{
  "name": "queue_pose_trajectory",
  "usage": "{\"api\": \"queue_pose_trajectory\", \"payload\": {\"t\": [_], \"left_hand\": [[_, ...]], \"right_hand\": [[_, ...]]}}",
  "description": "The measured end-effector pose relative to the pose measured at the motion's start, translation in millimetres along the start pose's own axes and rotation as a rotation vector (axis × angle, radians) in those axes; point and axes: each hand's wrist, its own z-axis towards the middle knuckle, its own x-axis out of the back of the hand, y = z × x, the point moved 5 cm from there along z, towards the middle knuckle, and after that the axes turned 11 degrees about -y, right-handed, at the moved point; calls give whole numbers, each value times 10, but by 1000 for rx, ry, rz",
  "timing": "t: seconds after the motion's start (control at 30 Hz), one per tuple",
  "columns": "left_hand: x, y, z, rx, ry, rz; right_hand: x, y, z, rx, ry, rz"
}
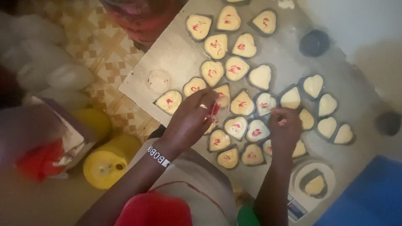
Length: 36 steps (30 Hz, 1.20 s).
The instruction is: Applying red jam to the center of heart-shaped pastry dough using a small applicator stick.
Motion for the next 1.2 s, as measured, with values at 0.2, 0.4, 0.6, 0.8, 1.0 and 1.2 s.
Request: {"api": "queue_pose_trajectory", "payload": {"t": [0.2,0.4,0.6,0.8,1.0,1.2], "left_hand": [[31,2,10,16,-4,-5],[-203,-60,160,-36,2,-49],[79,385,316,-118,-35,-101],[174,483,367,30,-159,-318],[-72,364,346,-9,-116,-198],[-189,254,319,104,-144,-316]], "right_hand": [[109,2,-49,-56,14,44],[336,-231,-183,-147,75,160],[248,-951,-108,144,-27,365],[287,-1097,-57,242,-146,331],[368,-952,-187,-73,-51,561],[400,-699,41,71,101,564]]}}
